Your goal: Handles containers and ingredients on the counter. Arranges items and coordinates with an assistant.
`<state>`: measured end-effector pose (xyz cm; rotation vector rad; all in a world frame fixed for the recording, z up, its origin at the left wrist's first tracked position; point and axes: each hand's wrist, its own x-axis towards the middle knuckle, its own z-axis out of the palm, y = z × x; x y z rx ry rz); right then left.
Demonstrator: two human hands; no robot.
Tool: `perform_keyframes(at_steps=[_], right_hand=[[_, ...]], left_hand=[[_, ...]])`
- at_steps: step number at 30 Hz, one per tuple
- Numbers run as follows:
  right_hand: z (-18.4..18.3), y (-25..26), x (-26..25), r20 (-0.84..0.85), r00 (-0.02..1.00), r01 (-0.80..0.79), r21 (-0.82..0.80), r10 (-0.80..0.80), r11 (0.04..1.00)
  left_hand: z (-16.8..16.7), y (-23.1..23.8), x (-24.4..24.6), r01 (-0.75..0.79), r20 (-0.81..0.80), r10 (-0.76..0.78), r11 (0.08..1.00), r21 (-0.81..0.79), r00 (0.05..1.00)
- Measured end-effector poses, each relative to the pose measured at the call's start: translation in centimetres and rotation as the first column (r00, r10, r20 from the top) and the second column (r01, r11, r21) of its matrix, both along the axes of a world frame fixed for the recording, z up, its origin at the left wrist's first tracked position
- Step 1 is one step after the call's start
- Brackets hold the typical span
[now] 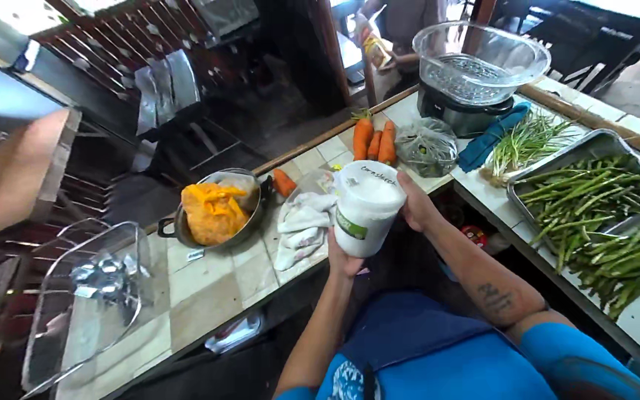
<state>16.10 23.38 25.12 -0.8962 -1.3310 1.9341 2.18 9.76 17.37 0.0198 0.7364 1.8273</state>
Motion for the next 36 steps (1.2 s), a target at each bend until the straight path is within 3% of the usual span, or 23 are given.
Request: perform_keyframes(at_steps=[3, 5, 10, 12, 15, 20, 26, 30, 33, 36], right_hand=[[-0.6, 1.7, -1.2, 0.005, 0.992, 0.129, 0.004, -0.129, 0.992], [-1.0, 2.6, -1.7, 0.010, 0.985, 0.169, 0.042, -0.170, 0.985], [-1.9, 4.8, -2.5, 0.039, 0.983, 0.171, 0.120, -0.177, 0.978], [-2.1, 5.5, -2.6, 0.059, 0.990, 0.116, 0.212, -0.131, 0.970], [-2.2, 6.0, -2.7, 0.120, 0.993, -0.047, 0.361, 0.004, 0.932], [-1.8, 7.5, -1.4, 0.190, 0.962, -0.253, 0.345, 0.197, 0.904], [-1.7, 11.3, 0.2, 0.151, 0.983, -0.147, 0.347, 0.100, 0.926], [-1.3, 12.9, -0.1, 0.073, 0.997, -0.027, 0.465, -0.008, 0.885], [-1.3, 13.1, -0.6, 0.005, 0.998, 0.053, 0.544, -0.066, 0.837], [-1.1, 12.4, -1.1, -0.052, 0.994, 0.110, 0.592, -0.099, 0.798]], left_hand=[[0.3, 3.6, 0.3, -0.289, -0.297, 0.214, 0.927, -0.238, 0.931], [-0.9, 5.6, 0.2, -0.396, -0.470, 0.240, 0.879, -0.267, 0.850], [-3.3, 8.4, 0.2, -0.474, -0.636, 0.282, 0.868, -0.151, 0.719], [-5.0, 9.1, 0.2, -0.492, -0.734, 0.270, 0.865, -0.099, 0.623], [-6.2, 9.4, -0.2, -0.467, -0.799, 0.154, 0.867, -0.173, 0.581], [-2.0, 6.5, -2.6, -0.370, -0.812, -0.068, 0.866, -0.337, 0.580], [1.5, 1.2, -6.1, -0.586, -0.817, 0.094, 0.743, -0.322, 0.568], [5.9, 0.7, -9.7, -0.705, -0.890, 0.225, 0.695, -0.138, 0.396], [9.0, 2.7, -13.2, -0.617, -0.955, 0.147, 0.786, -0.044, 0.256], [10.8, 6.5, -16.4, -0.475, -0.987, -0.005, 0.876, -0.082, 0.161]])
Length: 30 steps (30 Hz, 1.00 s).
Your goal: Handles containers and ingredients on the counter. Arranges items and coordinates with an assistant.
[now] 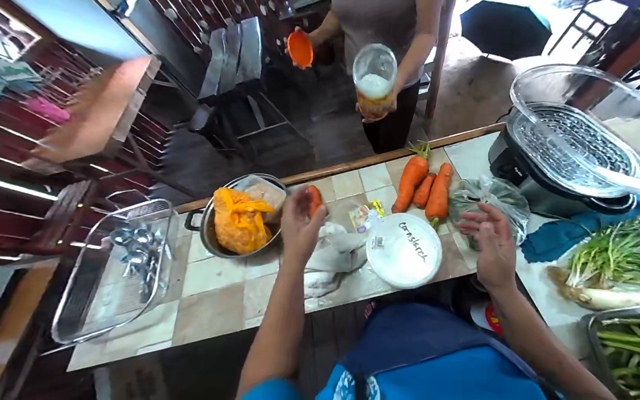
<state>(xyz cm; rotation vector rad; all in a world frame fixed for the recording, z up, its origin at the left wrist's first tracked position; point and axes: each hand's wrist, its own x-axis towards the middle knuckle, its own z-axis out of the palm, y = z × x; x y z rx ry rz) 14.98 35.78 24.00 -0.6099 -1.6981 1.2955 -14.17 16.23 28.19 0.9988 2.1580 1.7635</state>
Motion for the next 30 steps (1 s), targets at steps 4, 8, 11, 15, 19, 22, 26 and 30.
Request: perform_keyframes(at_steps=[4, 8, 11, 15, 19, 22, 26, 30], right_hand=[[-0.1, -1.5, 1.0, 0.010, 0.997, 0.076, 0.128, -0.078, 0.989], [-0.4, -2.5, 2.8, 0.061, 0.974, 0.200, 0.208, -0.217, 0.958], [-0.9, -2.9, 4.1, 0.098, 0.950, 0.270, 0.207, -0.295, 0.940], [-1.1, -3.1, 5.5, 0.182, 0.916, 0.307, 0.253, -0.357, 0.917], [-0.9, -3.0, 5.2, 0.226, 0.899, 0.313, 0.267, -0.375, 0.911], [-0.7, -3.0, 4.3, 0.246, 0.883, 0.323, 0.298, -0.399, 0.898], [-0.5, -2.9, 3.1, 0.240, 0.890, 0.297, 0.340, -0.388, 0.892], [0.0, -2.6, 2.4, 0.226, 0.894, 0.298, 0.345, -0.387, 0.890]], left_hand=[[-0.8, 6.2, -3.5, 0.129, -0.083, -0.143, 0.979, -0.156, 0.986], [-3.5, 10.1, -5.5, 0.091, -0.022, -0.097, 0.975, -0.205, 0.995], [-7.5, 11.2, -6.6, 0.009, 0.034, -0.007, 0.999, -0.051, 0.999], [-11.2, 10.7, -6.1, 0.013, 0.144, -0.052, 0.966, 0.260, 0.988], [-12.2, 10.8, -6.9, 0.093, -0.008, -0.100, 0.888, 0.450, 0.995], [-11.8, 11.7, -7.6, 0.188, -0.164, -0.118, 0.830, 0.525, 0.979], [-9.5, 12.0, -7.2, 0.258, -0.249, -0.134, 0.775, 0.577, 0.959], [-5.1, 9.2, -5.0, 0.260, -0.229, -0.152, 0.775, 0.577, 0.962]])
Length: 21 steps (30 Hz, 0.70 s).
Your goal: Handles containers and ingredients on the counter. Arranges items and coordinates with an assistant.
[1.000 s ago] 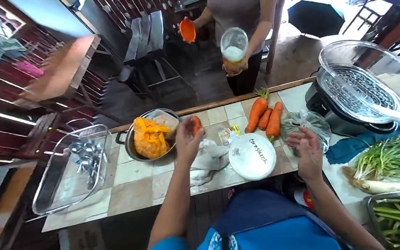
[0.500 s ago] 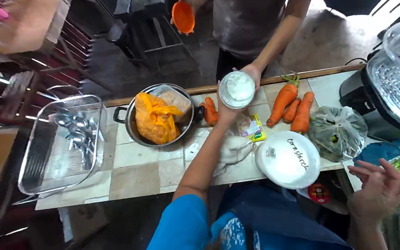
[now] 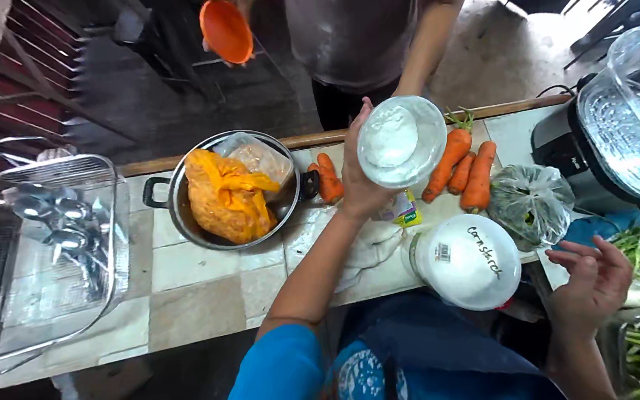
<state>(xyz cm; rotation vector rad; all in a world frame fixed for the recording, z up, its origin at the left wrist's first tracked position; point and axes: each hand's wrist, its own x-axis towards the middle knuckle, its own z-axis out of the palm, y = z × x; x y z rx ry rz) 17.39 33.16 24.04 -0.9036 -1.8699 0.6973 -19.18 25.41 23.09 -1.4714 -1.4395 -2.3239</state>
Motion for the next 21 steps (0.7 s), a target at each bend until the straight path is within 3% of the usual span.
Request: perform_keyframes(at_steps=[5, 9, 15, 21], right_hand=[[0.5, 0.4, -0.7, -0.024, 1.000, 0.004, -0.034, -0.005, 0.999], [1.2, 0.3, -1.0, -0.019, 1.000, 0.002, -0.012, -0.002, 1.000], [1.5, -0.6, -0.7, 0.067, 0.996, 0.054, -0.017, -0.053, 0.998], [2.1, 0.4, -1.3, 0.133, 0.991, 0.020, -0.035, -0.016, 0.999]], left_hand=[[3.6, -6.1, 5.3, 0.134, 0.193, -0.085, 0.956, -0.260, 0.977], [3.7, -6.0, 7.5, 0.225, 0.136, -0.197, 0.944, -0.240, 0.971], [4.7, -5.8, 6.4, 0.216, 0.076, -0.203, 0.945, -0.247, 0.976], [4.8, -10.1, 4.8, 0.098, 0.100, -0.062, 0.908, -0.408, 0.993]])
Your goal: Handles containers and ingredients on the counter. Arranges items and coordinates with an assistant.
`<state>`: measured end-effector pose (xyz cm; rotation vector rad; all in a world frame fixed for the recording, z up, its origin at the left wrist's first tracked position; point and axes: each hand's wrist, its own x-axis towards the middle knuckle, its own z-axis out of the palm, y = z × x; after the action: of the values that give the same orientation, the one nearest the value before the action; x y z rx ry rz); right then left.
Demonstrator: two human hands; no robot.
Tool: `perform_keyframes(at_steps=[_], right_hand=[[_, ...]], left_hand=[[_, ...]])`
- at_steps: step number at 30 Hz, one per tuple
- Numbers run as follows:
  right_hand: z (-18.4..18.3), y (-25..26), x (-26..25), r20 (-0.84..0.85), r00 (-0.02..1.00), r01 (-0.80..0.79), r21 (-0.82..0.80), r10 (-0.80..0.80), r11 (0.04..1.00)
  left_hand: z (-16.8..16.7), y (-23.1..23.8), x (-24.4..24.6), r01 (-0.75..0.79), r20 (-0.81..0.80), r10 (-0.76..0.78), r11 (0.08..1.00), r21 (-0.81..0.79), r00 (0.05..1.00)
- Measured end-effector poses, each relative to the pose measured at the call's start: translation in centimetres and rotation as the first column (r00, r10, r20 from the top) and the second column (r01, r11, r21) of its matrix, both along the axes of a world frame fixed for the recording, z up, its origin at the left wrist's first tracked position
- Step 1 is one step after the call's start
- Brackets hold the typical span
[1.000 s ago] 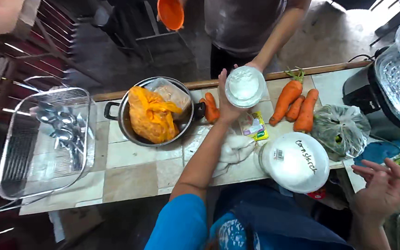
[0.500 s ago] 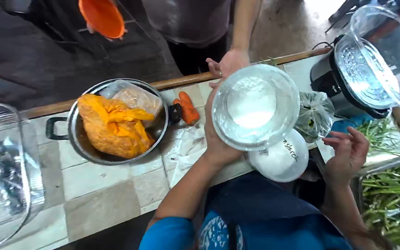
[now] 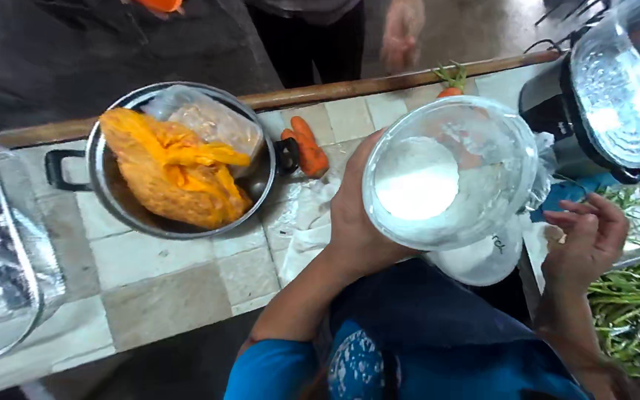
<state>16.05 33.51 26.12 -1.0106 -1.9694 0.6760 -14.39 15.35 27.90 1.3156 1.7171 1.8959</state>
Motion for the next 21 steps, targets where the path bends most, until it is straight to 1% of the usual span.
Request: perform_keyframes(at_steps=[4, 7, 9, 11, 13, 15, 16, 19, 21], right_hand=[[0.4, 1.7, -1.4, 0.016, 0.999, -0.031, 0.015, 0.031, 0.999], [0.3, 2.3, -2.3, 0.035, 0.997, -0.068, 0.018, 0.067, 0.998], [0.4, 2.0, -2.9, 0.041, 0.995, -0.096, 0.014, 0.095, 0.995], [0.4, 2.0, -3.2, 0.016, 0.990, -0.140, 0.030, 0.139, 0.990], [0.3, 2.3, -3.0, -0.019, 0.990, -0.140, 0.046, 0.141, 0.989], [0.1, 2.0, -1.7, -0.020, 0.996, -0.089, 0.053, 0.090, 0.995], [-0.2, 2.0, -1.2, -0.025, 0.997, -0.066, 0.058, 0.068, 0.996], [-0.7, 1.4, 0.1, -0.029, 0.999, -0.014, 0.042, 0.015, 0.999], [-1.2, 0.6, 1.2, -0.019, 0.999, 0.038, -0.002, -0.038, 0.999]], left_hand=[[-0.4, -3.1, 0.0, -0.041, 0.023, 0.041, 0.999, -0.031, 0.999], [-1.1, -3.9, 0.5, -0.072, 0.043, 0.073, 0.997, -0.032, 0.996], [-1.3, -3.9, 0.6, -0.086, 0.112, 0.088, 0.996, -0.028, 0.990], [-0.8, -3.3, -0.3, -0.093, 0.178, 0.099, 0.995, -0.041, 0.979], [0.1, -1.7, -2.0, -0.104, 0.192, 0.110, 0.994, -0.042, 0.975], [0.4, 1.0, -3.8, -0.127, 0.128, 0.127, 0.992, -0.005, 0.984], [0.4, 2.7, -5.0, -0.152, 0.068, 0.152, 0.988, -0.003, 0.986], [-0.5, 7.6, -8.2, -0.189, -0.096, 0.180, 0.978, -0.087, 0.979], [-1.8, 10.1, -9.1, -0.192, -0.153, 0.168, 0.968, -0.159, 0.974]])
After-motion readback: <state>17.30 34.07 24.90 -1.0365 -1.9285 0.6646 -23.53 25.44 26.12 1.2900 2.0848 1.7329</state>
